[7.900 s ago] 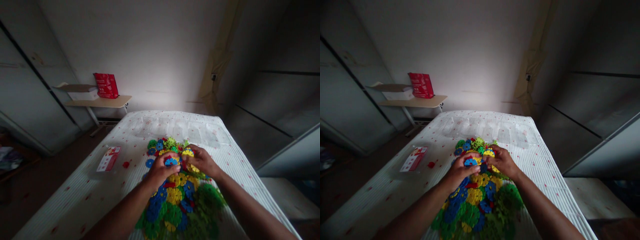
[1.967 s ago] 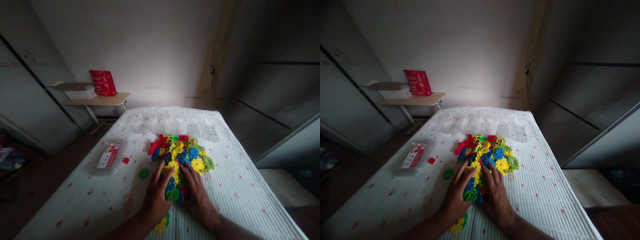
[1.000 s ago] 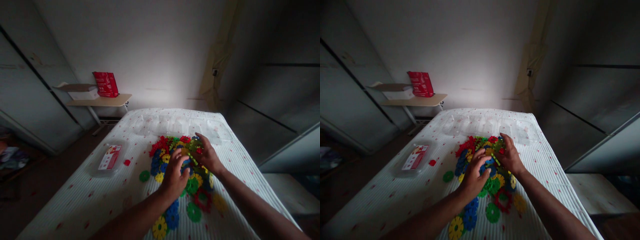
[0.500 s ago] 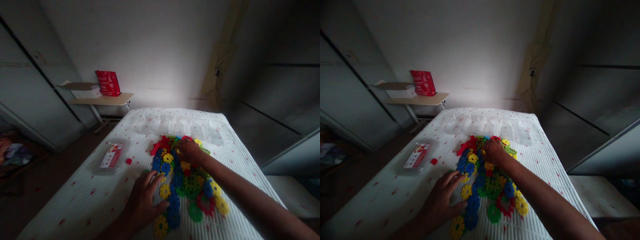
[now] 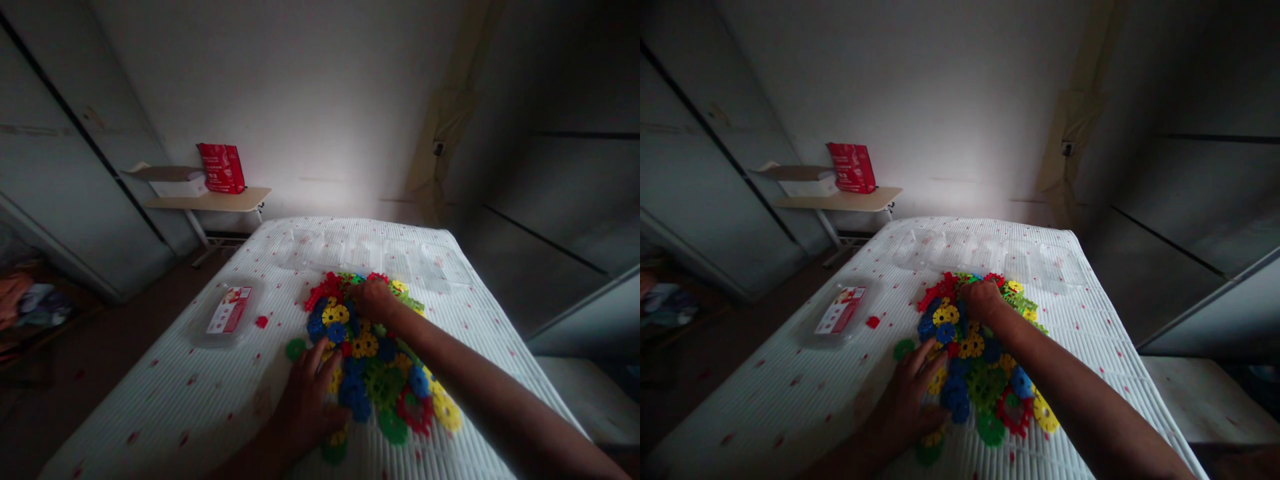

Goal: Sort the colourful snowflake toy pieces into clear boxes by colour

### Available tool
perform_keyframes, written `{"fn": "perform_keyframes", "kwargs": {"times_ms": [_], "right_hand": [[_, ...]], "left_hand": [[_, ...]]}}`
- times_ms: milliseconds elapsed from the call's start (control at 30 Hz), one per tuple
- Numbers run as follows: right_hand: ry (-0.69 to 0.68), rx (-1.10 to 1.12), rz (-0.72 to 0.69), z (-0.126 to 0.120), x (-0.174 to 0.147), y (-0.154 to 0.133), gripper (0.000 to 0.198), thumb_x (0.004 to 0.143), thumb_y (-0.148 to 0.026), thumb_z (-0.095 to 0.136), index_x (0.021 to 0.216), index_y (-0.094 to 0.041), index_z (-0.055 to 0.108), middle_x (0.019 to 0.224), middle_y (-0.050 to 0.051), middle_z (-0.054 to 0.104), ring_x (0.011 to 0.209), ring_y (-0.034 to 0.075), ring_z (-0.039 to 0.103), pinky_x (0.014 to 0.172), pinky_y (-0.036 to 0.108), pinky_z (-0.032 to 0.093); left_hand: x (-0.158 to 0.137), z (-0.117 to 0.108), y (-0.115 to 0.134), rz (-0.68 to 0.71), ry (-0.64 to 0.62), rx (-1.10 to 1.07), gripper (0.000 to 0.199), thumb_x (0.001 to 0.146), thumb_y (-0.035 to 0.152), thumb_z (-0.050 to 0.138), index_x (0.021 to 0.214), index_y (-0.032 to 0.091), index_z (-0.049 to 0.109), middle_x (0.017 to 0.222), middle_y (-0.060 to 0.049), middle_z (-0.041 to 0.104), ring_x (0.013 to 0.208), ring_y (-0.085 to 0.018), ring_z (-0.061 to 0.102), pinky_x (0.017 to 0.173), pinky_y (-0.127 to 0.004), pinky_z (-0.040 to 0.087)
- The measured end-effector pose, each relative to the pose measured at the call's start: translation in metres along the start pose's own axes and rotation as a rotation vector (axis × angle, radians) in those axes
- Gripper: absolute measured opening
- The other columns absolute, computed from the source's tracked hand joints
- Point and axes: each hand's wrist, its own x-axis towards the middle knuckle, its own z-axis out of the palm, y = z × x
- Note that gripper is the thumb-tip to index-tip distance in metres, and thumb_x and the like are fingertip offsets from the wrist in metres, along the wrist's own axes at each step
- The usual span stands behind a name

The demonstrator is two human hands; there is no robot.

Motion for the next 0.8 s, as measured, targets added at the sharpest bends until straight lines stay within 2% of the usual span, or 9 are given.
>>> {"fn": "perform_keyframes", "kwargs": {"times_ms": [133,267,400,533,600,700,800], "right_hand": [[-0.001,0.039,0.010,-0.022,-0.004,0.017,0.022,0.078,-0.016,0.052,0.094,-0.019,0.066,0.088,0.009,0.071,0.081,0.021,0.065,0.070,0.030,0.044],[0.070,0.313,0.014,-0.035,-0.013,0.035,0.012,0.074,-0.024,0.061,0.084,-0.019,0.065,0.077,0.002,0.067,0.068,0.014,0.059,0.060,0.022,0.039],[0.154,0.693,-0.043,-0.026,-0.018,0.042,0.016,0.074,-0.033,0.060,0.072,-0.018,0.059,0.063,-0.002,0.058,0.056,0.009,0.049,0.053,0.021,0.035],[0.245,1.014,-0.003,-0.014,-0.017,0.037,0.025,0.072,-0.043,0.060,0.070,-0.018,0.057,0.060,-0.001,0.057,0.054,0.010,0.049,0.050,0.021,0.035],[0.234,1.170,-0.030,-0.012,-0.018,0.034,0.027,0.070,-0.045,0.061,0.071,-0.018,0.057,0.065,0.001,0.061,0.058,0.011,0.053,0.052,0.023,0.039],[0.147,1.358,-0.075,-0.012,-0.026,0.033,0.028,0.064,-0.042,0.068,0.073,-0.018,0.057,0.069,0.002,0.063,0.063,0.013,0.057,0.057,0.025,0.043],[0.095,1.432,-0.042,-0.011,-0.040,0.037,0.030,0.061,-0.038,0.071,0.077,-0.018,0.056,0.070,0.001,0.063,0.063,0.013,0.059,0.057,0.025,0.044]], "left_hand": [[0.011,0.006,0.006,0.044,0.015,-0.048,0.076,0.070,0.048,0.063,0.135,0.017,0.042,0.147,-0.016,0.027,0.132,-0.036,0.030,0.105,-0.053,0.030],[0.022,0.009,0.013,0.100,0.059,-0.087,0.070,0.073,0.038,0.061,0.137,0.019,0.038,0.147,-0.014,0.028,0.132,-0.032,0.032,0.106,-0.050,0.032],[0.031,0.007,0.021,0.127,0.114,-0.101,0.063,0.077,0.031,0.057,0.136,0.022,0.038,0.145,-0.013,0.031,0.129,-0.028,0.038,0.103,-0.045,0.038],[0.033,0.006,0.024,0.122,0.238,-0.030,0.051,0.078,0.024,0.055,0.128,0.020,0.048,0.130,-0.012,0.048,0.118,-0.027,0.048,0.098,-0.045,0.043],[0.031,0.004,0.022,0.119,0.297,0.008,0.045,0.077,0.022,0.055,0.122,0.019,0.054,0.119,-0.012,0.055,0.110,-0.026,0.053,0.093,-0.045,0.046],[0.028,0.001,0.020,0.110,0.354,0.035,0.038,0.075,0.020,0.057,0.114,0.020,0.059,0.107,-0.010,0.059,0.100,-0.025,0.056,0.086,-0.044,0.048],[0.027,-0.001,0.020,0.124,0.378,0.033,0.030,0.075,0.018,0.057,0.104,0.020,0.062,0.099,-0.009,0.060,0.094,-0.024,0.057,0.081,-0.041,0.049]]}}
